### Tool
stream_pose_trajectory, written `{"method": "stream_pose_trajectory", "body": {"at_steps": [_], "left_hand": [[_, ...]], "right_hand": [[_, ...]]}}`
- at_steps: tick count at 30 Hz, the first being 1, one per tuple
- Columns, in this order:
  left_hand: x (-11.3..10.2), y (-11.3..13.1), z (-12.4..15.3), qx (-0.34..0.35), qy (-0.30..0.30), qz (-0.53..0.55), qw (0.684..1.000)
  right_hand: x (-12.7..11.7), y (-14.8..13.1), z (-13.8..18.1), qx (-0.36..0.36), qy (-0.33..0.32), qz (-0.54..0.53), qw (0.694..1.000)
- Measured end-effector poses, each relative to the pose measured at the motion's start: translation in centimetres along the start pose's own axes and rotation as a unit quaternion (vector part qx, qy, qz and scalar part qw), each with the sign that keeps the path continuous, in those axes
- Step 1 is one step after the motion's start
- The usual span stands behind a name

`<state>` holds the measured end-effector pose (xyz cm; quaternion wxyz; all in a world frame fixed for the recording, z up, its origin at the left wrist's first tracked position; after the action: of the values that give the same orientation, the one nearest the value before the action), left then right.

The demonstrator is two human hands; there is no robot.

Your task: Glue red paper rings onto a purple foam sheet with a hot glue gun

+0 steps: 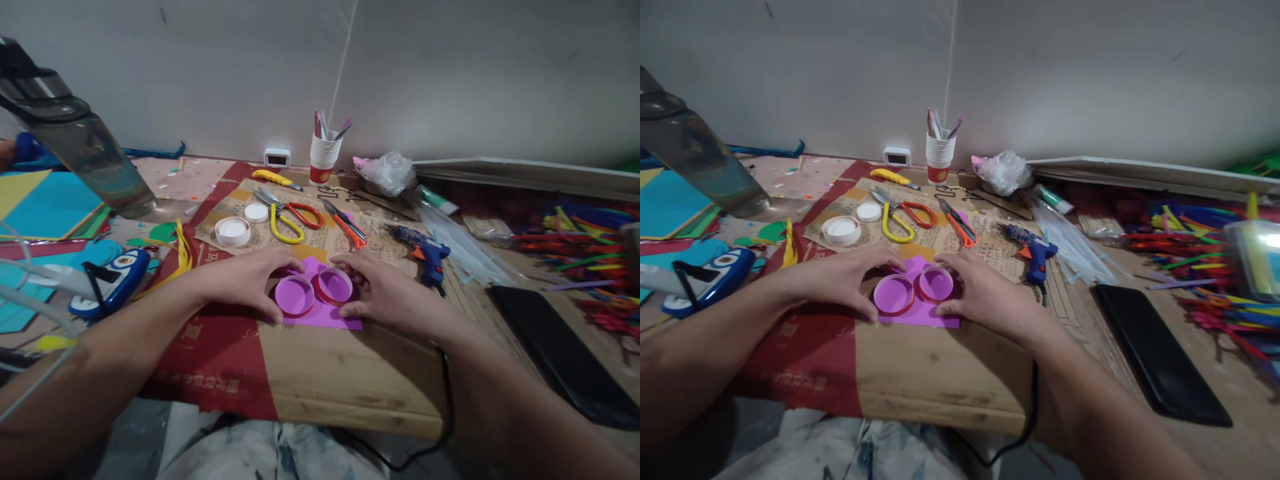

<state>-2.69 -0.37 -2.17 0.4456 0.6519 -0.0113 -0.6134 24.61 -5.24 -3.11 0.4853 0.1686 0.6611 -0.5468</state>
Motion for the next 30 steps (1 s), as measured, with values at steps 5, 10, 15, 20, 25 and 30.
{"method": "stream_pose_trajectory", "body": {"at_steps": [5,10,15,20,25,30], "left_hand": [[0.1,0.0,-0.2,0.017,0.000,-0.012,1.000],[-0.5,0.2,-0.1,0.018,-0.002,0.006,1.000],[-2.5,0.1,0.5,-0.044,0.035,0.100,0.993],[-2.8,0.3,0.6,-0.048,0.044,0.035,0.997],[-2.2,0.0,0.3,-0.065,0.013,0.036,0.997],[-2.4,-0.1,0.3,-0.054,0.042,0.033,0.997]], "right_hand": [[0.0,0.7,0.1,-0.013,-0.005,0.001,1.000],[-0.1,0.7,0.1,-0.019,-0.009,-0.002,1.000],[-0.2,0.9,0.1,-0.023,0.005,0.003,1.000],[-0.1,0.9,0.2,-0.015,-0.011,0.018,1.000],[0.0,0.8,0.2,-0.003,-0.014,0.021,1.000],[0.0,0.9,0.1,-0.018,-0.006,0.015,1.000]]}}
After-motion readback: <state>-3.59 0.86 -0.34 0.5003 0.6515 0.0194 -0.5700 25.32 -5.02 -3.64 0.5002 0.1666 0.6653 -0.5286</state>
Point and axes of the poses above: each hand's wrist, its own z-axis away from the middle knuckle, its own x-axis out of the palm, y = z × x, the point moved 1 cm from there along -z, towards the middle knuckle
